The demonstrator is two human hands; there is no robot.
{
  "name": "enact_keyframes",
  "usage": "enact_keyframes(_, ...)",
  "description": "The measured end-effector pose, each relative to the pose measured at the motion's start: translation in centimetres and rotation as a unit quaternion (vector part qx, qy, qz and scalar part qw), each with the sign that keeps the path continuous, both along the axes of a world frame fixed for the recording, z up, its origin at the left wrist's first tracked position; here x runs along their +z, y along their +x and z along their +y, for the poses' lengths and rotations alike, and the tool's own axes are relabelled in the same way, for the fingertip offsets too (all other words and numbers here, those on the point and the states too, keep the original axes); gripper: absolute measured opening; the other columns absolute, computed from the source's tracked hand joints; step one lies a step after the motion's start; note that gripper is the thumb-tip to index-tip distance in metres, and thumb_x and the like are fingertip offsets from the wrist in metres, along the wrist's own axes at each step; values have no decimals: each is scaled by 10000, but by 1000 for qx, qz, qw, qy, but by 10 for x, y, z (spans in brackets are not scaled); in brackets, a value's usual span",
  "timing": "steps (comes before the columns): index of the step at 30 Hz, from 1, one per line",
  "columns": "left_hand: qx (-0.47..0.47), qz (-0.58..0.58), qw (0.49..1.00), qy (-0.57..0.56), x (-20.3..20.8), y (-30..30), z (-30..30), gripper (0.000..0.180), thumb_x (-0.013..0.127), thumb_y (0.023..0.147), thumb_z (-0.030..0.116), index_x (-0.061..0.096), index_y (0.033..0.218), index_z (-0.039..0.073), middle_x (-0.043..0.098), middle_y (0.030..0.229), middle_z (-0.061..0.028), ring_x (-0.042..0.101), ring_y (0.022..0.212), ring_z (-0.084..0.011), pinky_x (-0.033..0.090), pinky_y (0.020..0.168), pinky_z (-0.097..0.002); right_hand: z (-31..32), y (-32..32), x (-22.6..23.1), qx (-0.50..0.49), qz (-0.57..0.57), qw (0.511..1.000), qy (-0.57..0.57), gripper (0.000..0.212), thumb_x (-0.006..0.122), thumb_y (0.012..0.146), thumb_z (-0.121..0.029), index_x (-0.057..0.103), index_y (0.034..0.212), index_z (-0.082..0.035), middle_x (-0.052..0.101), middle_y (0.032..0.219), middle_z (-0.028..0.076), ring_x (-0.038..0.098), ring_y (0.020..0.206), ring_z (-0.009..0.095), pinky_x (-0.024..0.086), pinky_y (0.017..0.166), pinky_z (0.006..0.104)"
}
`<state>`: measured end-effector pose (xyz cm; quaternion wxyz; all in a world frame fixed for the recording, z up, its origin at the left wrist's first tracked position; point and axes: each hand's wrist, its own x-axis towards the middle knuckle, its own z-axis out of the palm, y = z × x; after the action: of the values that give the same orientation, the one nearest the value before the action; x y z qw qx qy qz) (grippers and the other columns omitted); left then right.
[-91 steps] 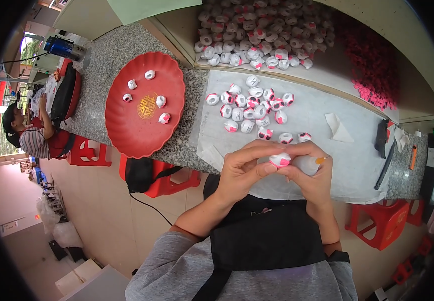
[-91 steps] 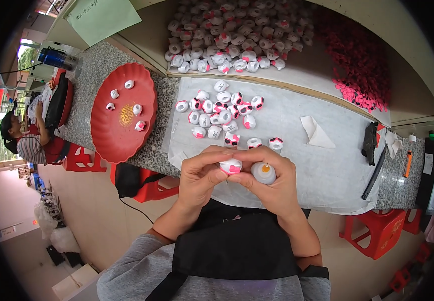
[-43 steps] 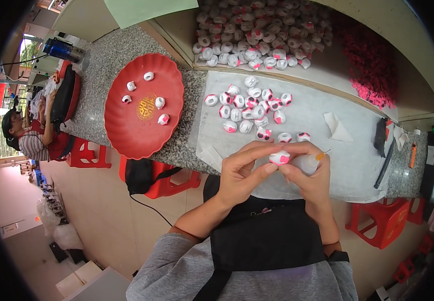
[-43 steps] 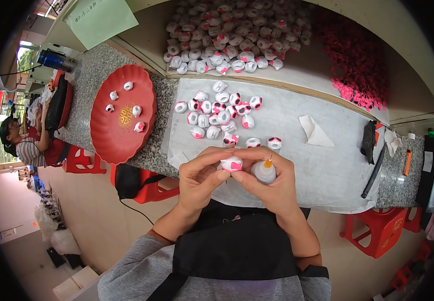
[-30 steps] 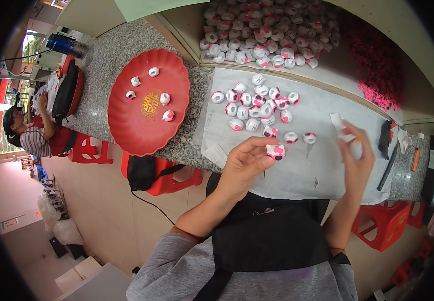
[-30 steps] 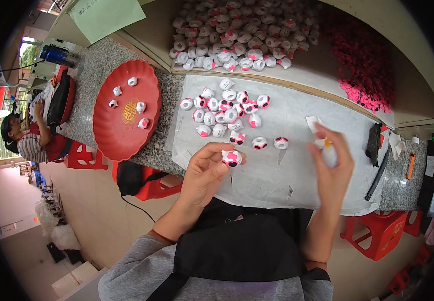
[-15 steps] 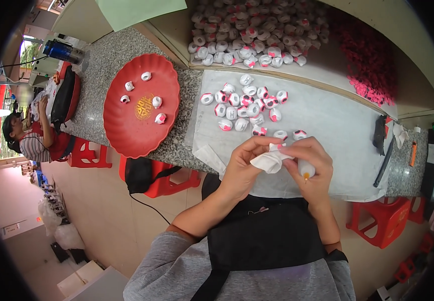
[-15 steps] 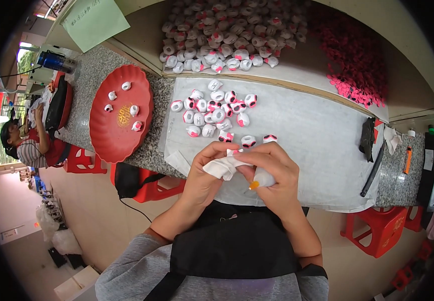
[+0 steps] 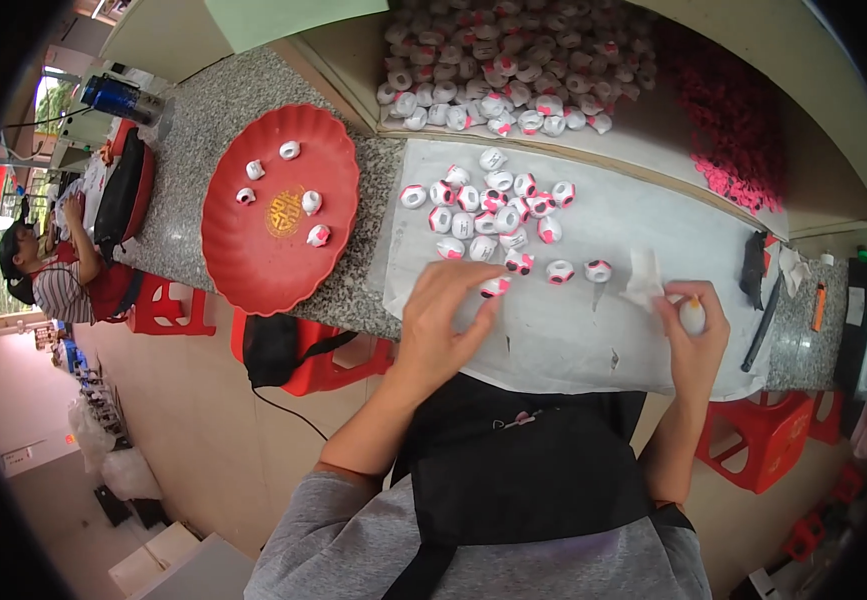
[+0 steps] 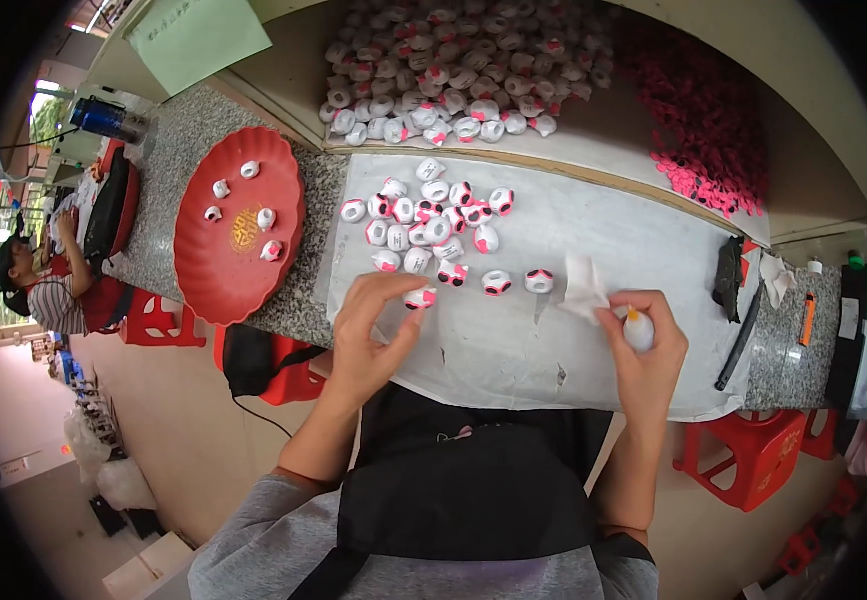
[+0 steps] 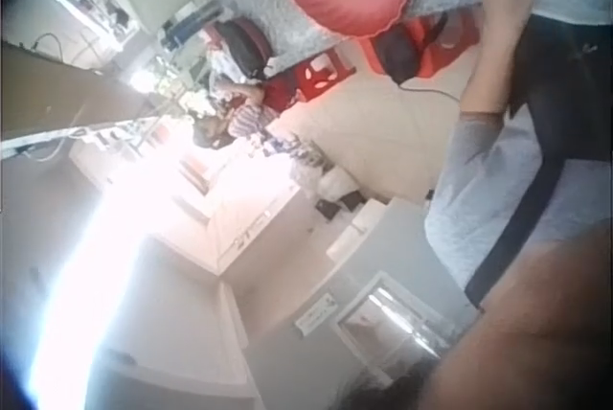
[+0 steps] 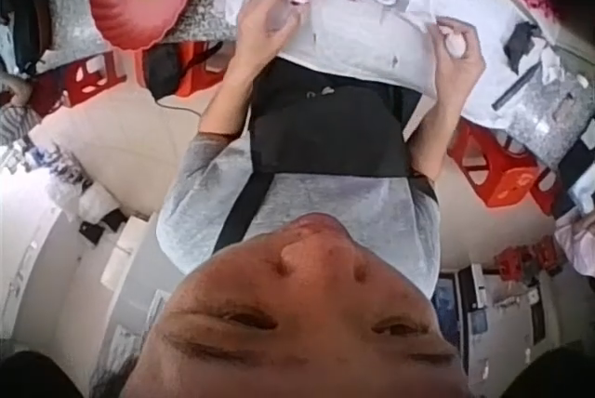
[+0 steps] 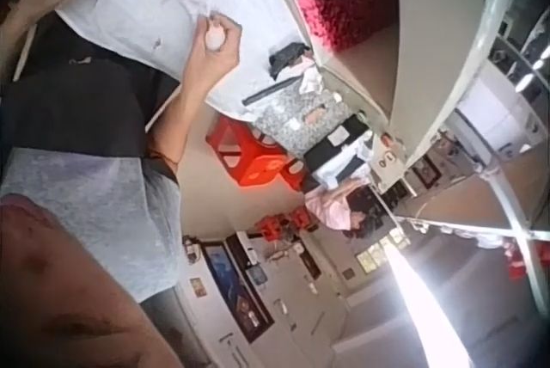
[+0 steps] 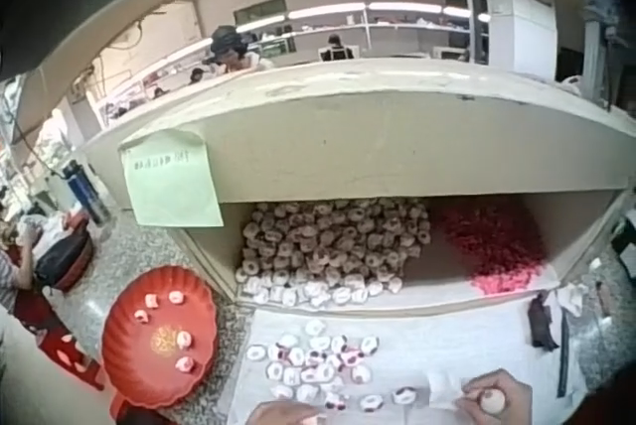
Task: Applying glue to small toy components to assemble them at a factory workbench.
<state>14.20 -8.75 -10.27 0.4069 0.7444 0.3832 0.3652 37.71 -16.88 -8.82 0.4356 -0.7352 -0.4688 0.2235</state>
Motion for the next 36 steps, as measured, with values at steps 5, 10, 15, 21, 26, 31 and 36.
enact_keyframes(5,16,148,972,180,9,1,11,328,616,587,23,546,905,64,504,872,-72,464,747,-235,398,647,-310,-2,19,-4,-3,-96,991,92,166,559,647,16,522,807,-4,505,803,47,420,558,69,326,436,172)
enact_keyframes(10,-31,99,934,341,31,51,72,262,599,617,59,542,872,68,495,784,-67,463,743,-219,395,634,-321,-4,5,1,-46,91,990,93,190,545,650,14,510,836,2,500,813,52,406,552,62,316,430,160)
enact_keyframes(15,24,243,892,380,21,122,121,101,557,648,116,549,738,71,537,676,-91,516,686,-230,401,609,-301,-7,-5,5,-21,140,984,104,187,525,648,21,506,833,2,497,802,62,397,543,60,317,429,162)
enact_keyframes(21,-50,356,881,308,14,137,129,59,515,664,89,560,696,69,559,630,-119,547,593,-235,413,565,-311,-13,-1,1,-24,190,978,78,186,563,636,29,517,814,2,499,825,59,397,532,56,316,440,160)
enact_keyframes(26,-42,67,975,210,28,92,120,105,530,703,82,534,794,31,563,729,-85,519,656,-157,410,601,-250,-7,-7,1,0,194,977,86,186,532,658,-4,500,841,6,497,797,67,399,530,58,318,428,162)
enact_keyframes(31,-91,-132,976,-145,28,46,64,191,492,765,103,471,934,18,541,822,-64,479,704,-89,389,613,-210,0,-19,-1,37,245,966,68,205,535,660,-10,496,860,9,498,796,74,400,532,56,320,429,159)
enact_keyframes(36,-143,-264,894,-334,16,38,13,208,453,801,134,436,987,45,513,921,-91,475,678,-82,382,598,-183,9,-36,6,85,269,958,52,212,540,660,-11,493,865,8,495,793,81,405,542,52,323,432,157)
